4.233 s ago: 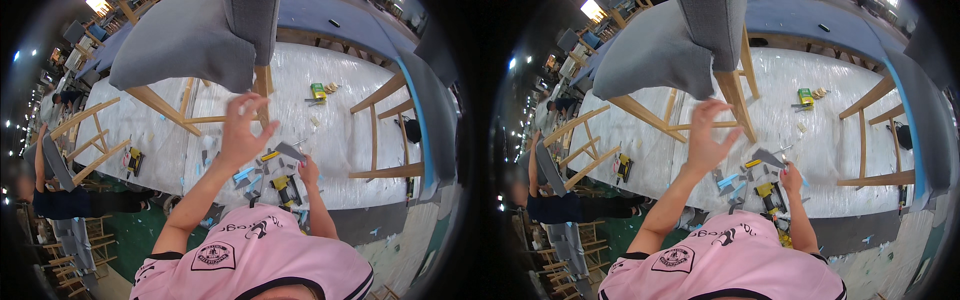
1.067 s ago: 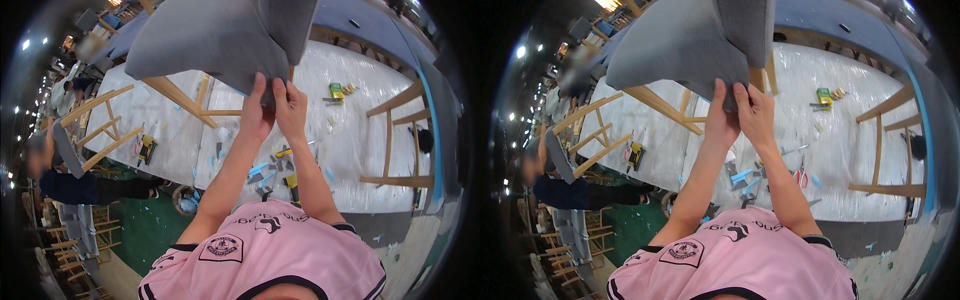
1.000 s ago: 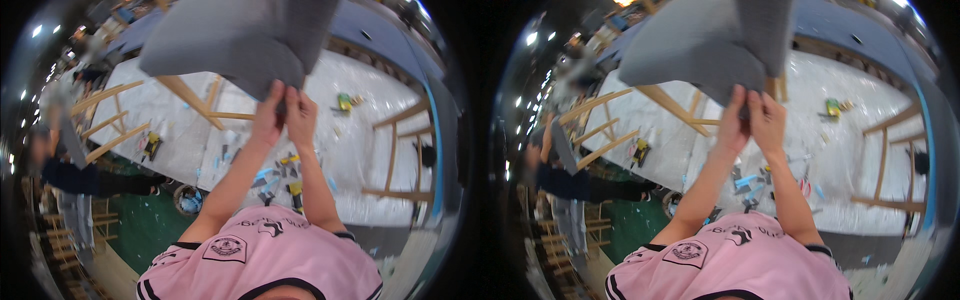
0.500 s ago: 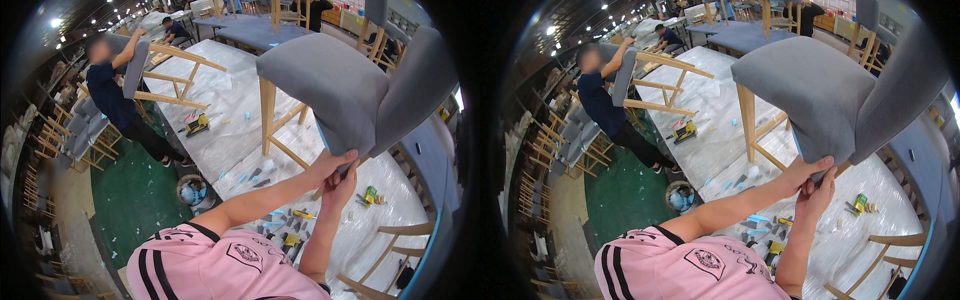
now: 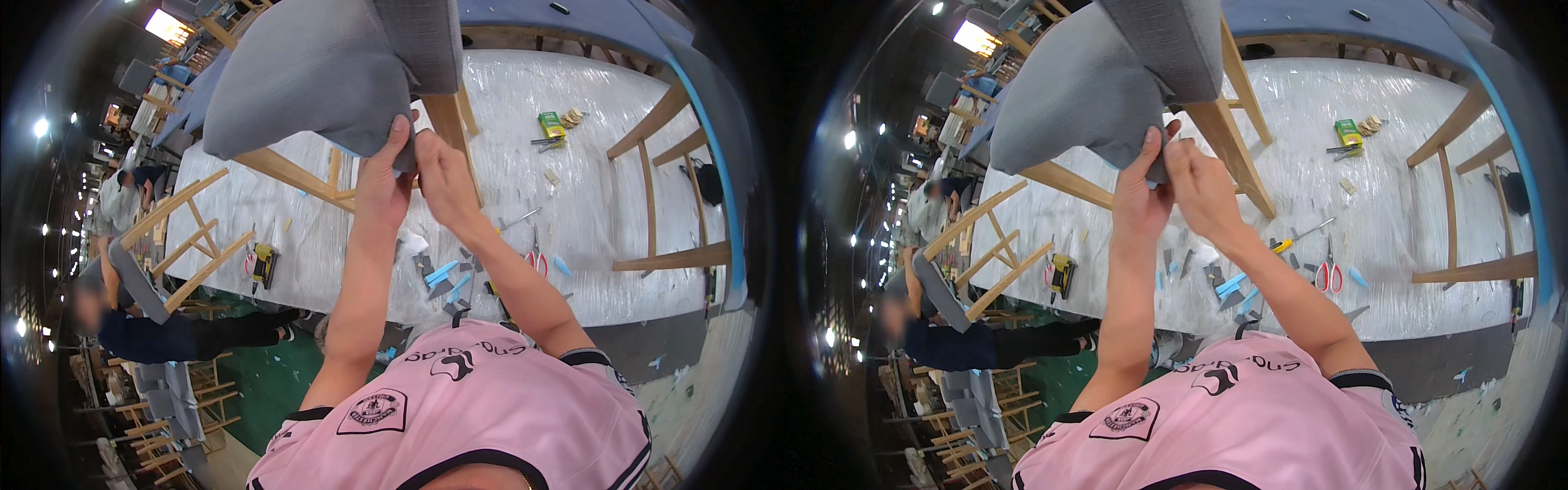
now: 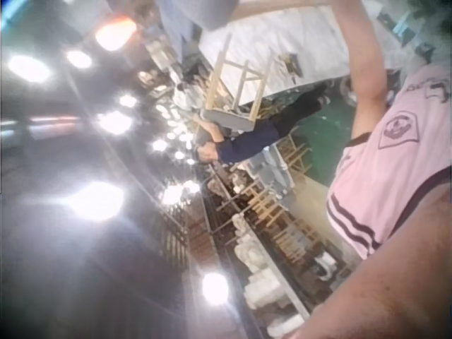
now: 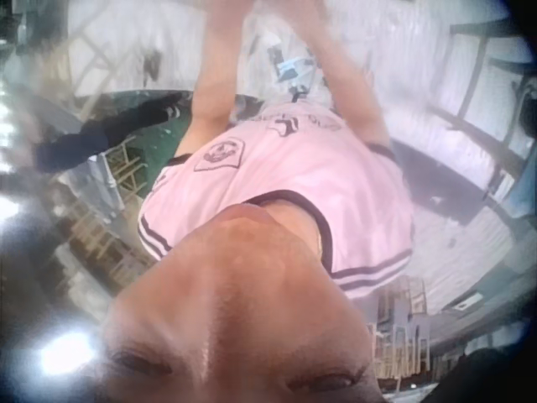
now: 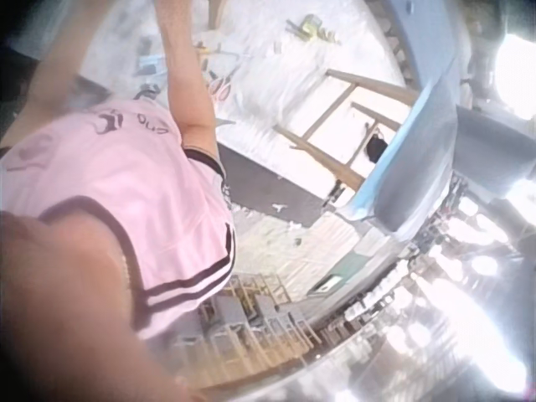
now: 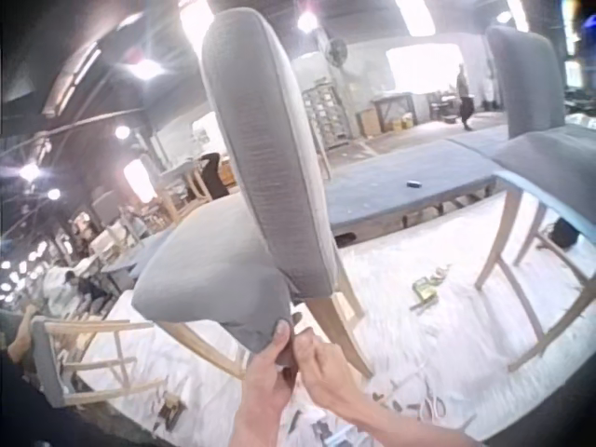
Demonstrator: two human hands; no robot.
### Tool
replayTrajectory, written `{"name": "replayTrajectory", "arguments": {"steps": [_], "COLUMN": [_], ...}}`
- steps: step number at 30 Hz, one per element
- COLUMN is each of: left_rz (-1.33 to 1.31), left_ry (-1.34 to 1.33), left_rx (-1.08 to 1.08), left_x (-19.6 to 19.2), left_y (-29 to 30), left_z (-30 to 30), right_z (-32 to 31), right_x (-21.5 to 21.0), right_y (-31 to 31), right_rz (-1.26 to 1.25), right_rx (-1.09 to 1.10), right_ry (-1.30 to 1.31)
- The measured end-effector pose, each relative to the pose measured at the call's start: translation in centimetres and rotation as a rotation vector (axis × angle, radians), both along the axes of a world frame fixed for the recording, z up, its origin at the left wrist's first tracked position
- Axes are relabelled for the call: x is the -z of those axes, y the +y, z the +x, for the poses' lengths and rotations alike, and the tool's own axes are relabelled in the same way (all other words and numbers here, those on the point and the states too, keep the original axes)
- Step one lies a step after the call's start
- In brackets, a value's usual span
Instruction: The person stretches and secures gray fabric over a wooden chair frame. They use scissors to trim excess fabric, a staple gun to fasten the fabric, and a screwdriver to tuck and smooth edges. The chair is flipped to access different sides during the process.
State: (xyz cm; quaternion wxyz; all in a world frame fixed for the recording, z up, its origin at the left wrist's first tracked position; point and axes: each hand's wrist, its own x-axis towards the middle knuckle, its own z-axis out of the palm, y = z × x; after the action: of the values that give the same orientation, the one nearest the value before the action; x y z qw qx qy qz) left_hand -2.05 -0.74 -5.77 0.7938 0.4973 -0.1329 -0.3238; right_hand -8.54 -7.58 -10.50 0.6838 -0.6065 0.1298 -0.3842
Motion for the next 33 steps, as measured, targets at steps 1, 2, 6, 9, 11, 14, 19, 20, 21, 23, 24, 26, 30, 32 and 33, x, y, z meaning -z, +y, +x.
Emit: {"name": "replayTrajectory", "arguments": {"steps": [1,2,6,9,11,14,19,20,21,23,24,26,30,32,33], "left_rz": [0.044,-0.001,-0.131,0.085,0.672,0.485,0.803,0.847,0.890,0.955,0.937,0.915,0.892,0.816,0.864], "left_ry": [-0.028,-0.002,0.068,-0.089,-0.789,-1.018,-2.030,-2.127,-2.053,-1.902,-1.941,-2.006,-2.005,-2.046,-2.020], "left_rx": [0.038,0.092,0.302,0.350,0.487,0.078,-0.409,-0.426,-0.361,-0.223,-0.270,-0.378,-0.374,-0.392,-0.377], "left_x": [-0.4,-0.2,0.0,-0.1,-3.6,-10.2,-9.8,-9.6,-9.9,-10.4,-10.0,-9.2,-9.1,-9.0,-8.9], "left_y": [0.5,0.5,2.3,5.1,9.2,7.5,-1.8,-2.9,-3.2,-4.3,-4.7,-4.7,-4.9,-4.9,-5.0], "left_z": [0.0,0.4,1.4,3.7,5.7,3.3,4.4,4.8,4.9,4.8,5.1,5.5,5.6,6.0,5.9], "right_z": [0.0,-0.1,0.0,-0.1,-0.3,0.2,-0.3,-0.3,-0.5,-0.8,-0.7,-0.7,-0.6,-0.6,-0.7], "right_x": [-0.3,-0.7,-1.9,-1.3,-1.1,-0.8,-3.3,-3.5,-3.5,-3.1,-3.2,-3.6,-3.4,-3.2,-3.3], "right_y": [0.5,0.6,1.3,0.5,0.0,1.1,3.8,3.8,3.7,3.2,3.0,3.3,3.1,3.0,3.0], "right_rz": [-0.251,-0.348,-0.439,-0.287,-0.290,-0.207,-0.108,-0.095,-0.101,-0.113,-0.099,-0.075,-0.111,-0.123,-0.126], "right_rx": [0.154,0.180,0.184,0.062,-0.016,0.045,-0.028,-0.041,-0.051,-0.056,-0.053,-0.067,-0.033,-0.022,-0.020], "right_ry": [-0.027,0.017,0.034,0.021,0.091,-0.004,-0.029,-0.024,-0.018,0.002,-0.003,-0.013,-0.004,-0.001,-0.008]}}
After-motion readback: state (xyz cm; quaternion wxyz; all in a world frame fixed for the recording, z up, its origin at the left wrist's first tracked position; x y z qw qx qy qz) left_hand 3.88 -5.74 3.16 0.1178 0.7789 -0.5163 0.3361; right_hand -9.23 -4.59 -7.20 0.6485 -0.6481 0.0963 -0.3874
